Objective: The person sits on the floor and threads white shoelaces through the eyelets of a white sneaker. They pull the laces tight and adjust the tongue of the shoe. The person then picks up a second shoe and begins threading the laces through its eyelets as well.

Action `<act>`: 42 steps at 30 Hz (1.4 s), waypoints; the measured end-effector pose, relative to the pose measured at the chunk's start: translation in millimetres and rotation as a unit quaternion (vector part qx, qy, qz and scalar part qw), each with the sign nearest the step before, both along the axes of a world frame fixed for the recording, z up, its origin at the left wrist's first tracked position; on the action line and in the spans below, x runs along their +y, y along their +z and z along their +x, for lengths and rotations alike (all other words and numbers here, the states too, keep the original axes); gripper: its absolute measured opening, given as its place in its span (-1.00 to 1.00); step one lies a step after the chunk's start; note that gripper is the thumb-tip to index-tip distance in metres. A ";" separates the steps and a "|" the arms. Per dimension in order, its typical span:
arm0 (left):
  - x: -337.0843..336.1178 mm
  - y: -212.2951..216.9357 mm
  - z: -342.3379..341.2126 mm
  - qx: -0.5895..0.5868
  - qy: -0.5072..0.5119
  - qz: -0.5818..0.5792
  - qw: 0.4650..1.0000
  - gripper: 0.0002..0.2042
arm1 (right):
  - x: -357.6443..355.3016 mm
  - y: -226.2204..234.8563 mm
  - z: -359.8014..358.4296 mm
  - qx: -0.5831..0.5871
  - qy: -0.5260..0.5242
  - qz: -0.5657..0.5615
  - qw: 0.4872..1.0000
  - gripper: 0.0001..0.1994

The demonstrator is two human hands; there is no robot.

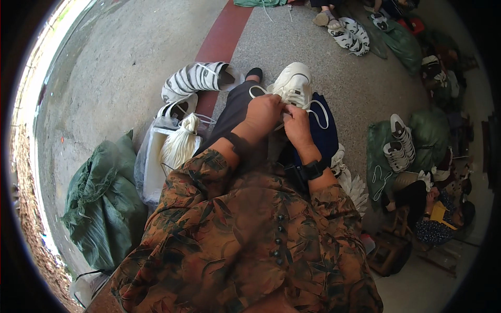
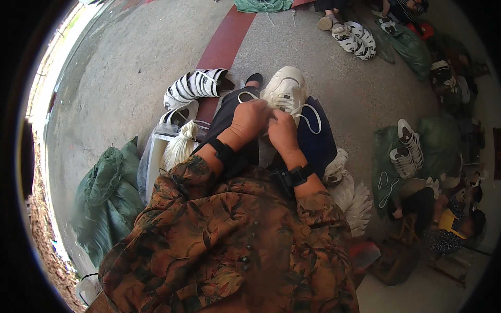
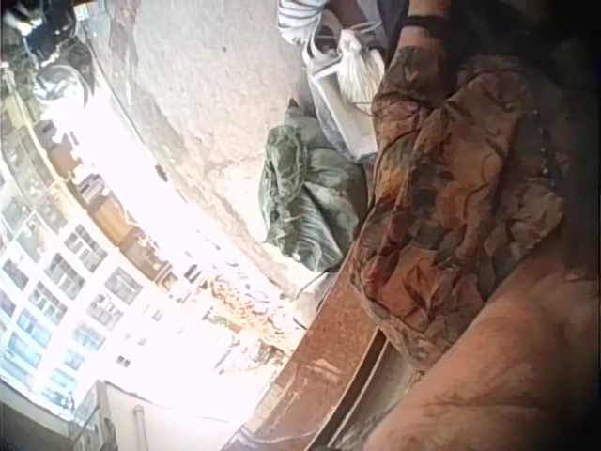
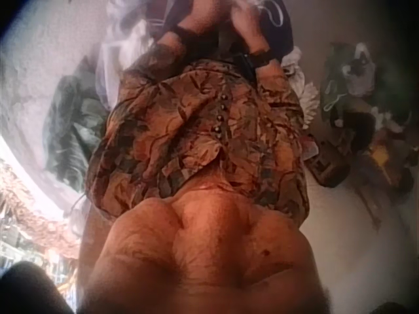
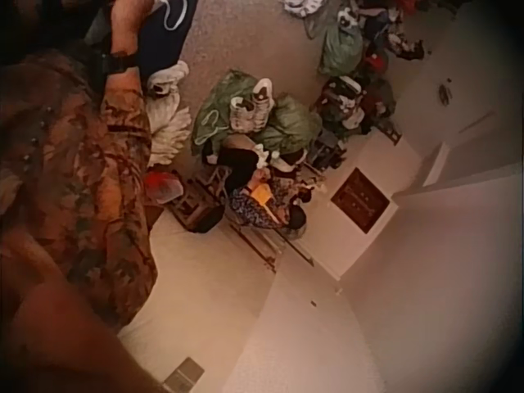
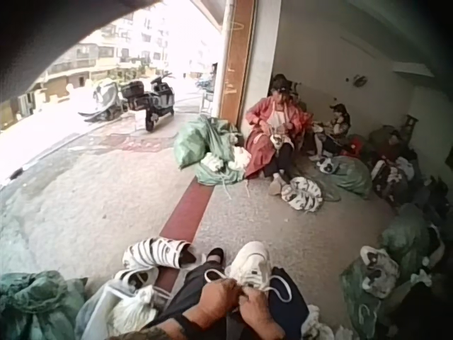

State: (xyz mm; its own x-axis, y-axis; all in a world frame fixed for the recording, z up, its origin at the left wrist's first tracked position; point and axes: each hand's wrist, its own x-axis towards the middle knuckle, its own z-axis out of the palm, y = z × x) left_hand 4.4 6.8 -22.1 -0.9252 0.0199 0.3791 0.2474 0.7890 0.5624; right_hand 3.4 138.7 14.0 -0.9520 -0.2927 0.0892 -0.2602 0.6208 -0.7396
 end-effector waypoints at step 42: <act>27.9 53.5 -6.2 -0.048 -0.111 -0.110 0.987 -0.77 | 85.0 46.0 31.4 -0.226 0.062 -0.577 0.783 -0.90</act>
State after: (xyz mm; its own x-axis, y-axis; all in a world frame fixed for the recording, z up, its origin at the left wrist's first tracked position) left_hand -1.8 34.7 31.4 -0.9201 0.2978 0.2543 0.3817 0.8273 0.4122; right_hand 34.9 223.7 60.1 -0.9334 -0.3580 0.0238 0.1847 -0.5365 -0.8234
